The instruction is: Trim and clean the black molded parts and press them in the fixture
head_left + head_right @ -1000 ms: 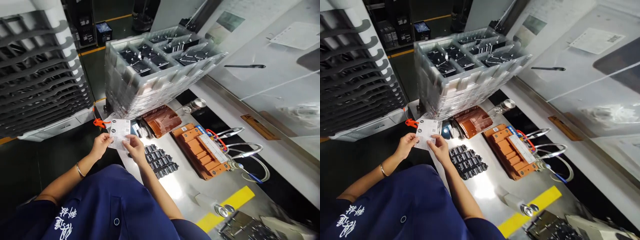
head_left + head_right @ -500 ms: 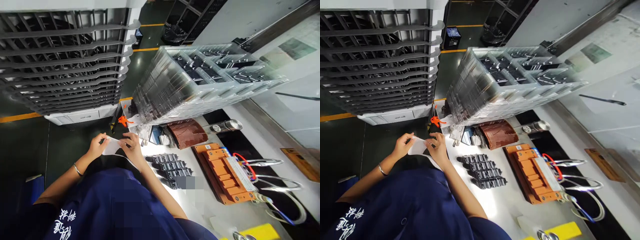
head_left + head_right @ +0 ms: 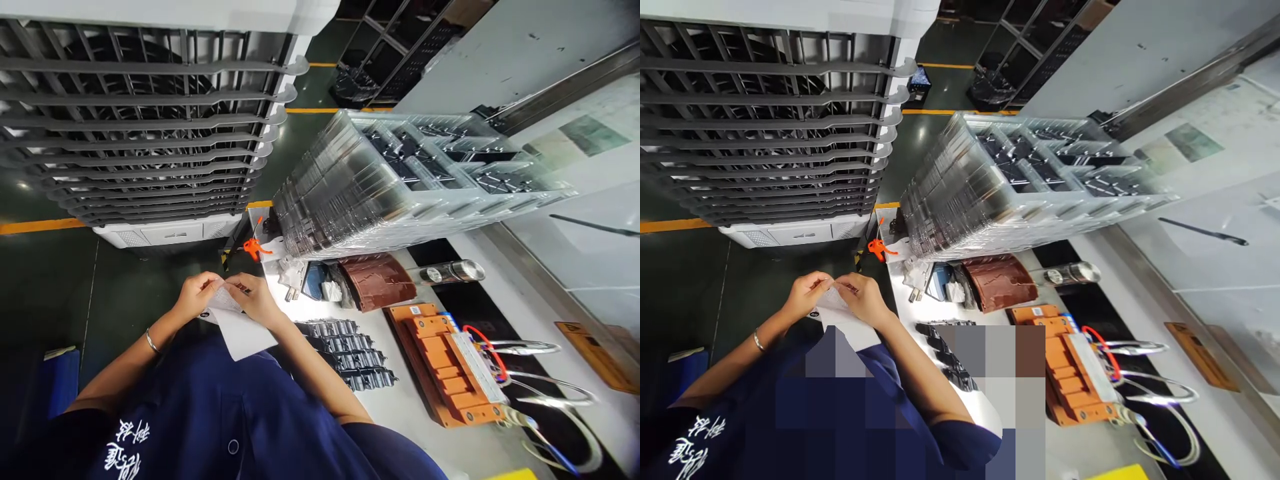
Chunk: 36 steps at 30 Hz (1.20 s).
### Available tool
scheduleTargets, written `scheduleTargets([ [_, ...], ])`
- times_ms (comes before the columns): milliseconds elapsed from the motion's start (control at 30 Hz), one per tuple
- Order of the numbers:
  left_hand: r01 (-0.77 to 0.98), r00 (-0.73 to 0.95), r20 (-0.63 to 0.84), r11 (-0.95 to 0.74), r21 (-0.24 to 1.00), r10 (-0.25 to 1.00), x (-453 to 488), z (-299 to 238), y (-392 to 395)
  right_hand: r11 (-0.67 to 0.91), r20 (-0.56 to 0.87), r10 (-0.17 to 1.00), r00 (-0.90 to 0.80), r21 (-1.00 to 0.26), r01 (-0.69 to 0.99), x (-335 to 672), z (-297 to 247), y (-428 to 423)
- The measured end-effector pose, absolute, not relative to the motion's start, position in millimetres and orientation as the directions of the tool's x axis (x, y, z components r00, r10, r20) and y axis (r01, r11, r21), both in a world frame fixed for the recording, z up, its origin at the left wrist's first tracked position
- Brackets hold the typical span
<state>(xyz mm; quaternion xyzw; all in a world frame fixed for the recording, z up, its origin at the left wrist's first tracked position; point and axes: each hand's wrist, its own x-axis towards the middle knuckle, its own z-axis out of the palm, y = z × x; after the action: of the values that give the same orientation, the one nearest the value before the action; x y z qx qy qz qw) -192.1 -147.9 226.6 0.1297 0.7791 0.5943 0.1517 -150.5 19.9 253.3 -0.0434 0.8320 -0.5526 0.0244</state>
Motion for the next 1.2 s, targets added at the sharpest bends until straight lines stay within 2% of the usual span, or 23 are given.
scheduleTargets([
  [167,0.139,-0.914,0.018,0.269,0.953,0.406,-191,238,-151,0.378,-0.041,-0.153,-0.987,-0.925,-0.021,-153,260,27],
  [400,0.091,-0.954,0.019,0.231,0.969,0.298,-191,236,-148,0.327,-0.073,-0.129,-0.989,-0.945,0.027,-142,256,54],
  [500,0.0,-0.979,-0.037,0.185,0.983,0.201,-195,231,-151,0.257,-0.128,-0.075,-0.989,-0.961,0.105,-137,250,64],
  [600,-0.071,-0.994,-0.08,0.105,0.992,0.074,-201,229,-154,0.103,-0.184,0.068,-0.981,-0.976,0.19,-136,243,68],
  [667,-0.076,-0.994,-0.082,0.085,0.993,0.068,-203,229,-152,-0.001,-0.202,0.147,-0.968,-0.979,0.204,-137,239,63],
  [733,-0.066,-0.992,-0.075,0.089,0.994,0.105,-201,228,-146,-0.064,-0.204,0.099,-0.974,-0.978,0.198,-139,238,54],
  [833,-0.063,-0.991,-0.073,0.096,0.993,0.109,-194,226,-133,-0.103,-0.202,-0.07,-0.977,-0.973,0.209,-139,239,42],
  [900,-0.062,-0.992,-0.074,0.107,0.992,0.104,-190,223,-126,-0.104,-0.199,-0.085,-0.976,-0.973,0.208,-136,240,39],
  [1067,-0.039,-0.982,-0.071,0.183,0.982,0.174,-184,214,-111,-0.082,-0.141,0.047,-0.989,-0.987,0.137,-123,237,41],
  [1133,-0.003,-0.975,-0.046,0.19,0.982,0.218,-182,211,-104,0.019,-0.121,0.166,-0.979,-0.992,0.125,-117,230,45],
  [1200,0.013,-0.979,-0.032,0.217,0.976,0.202,-181,208,-96,0.203,-0.04,0.307,-0.951,-0.973,0.107,-111,222,51],
])
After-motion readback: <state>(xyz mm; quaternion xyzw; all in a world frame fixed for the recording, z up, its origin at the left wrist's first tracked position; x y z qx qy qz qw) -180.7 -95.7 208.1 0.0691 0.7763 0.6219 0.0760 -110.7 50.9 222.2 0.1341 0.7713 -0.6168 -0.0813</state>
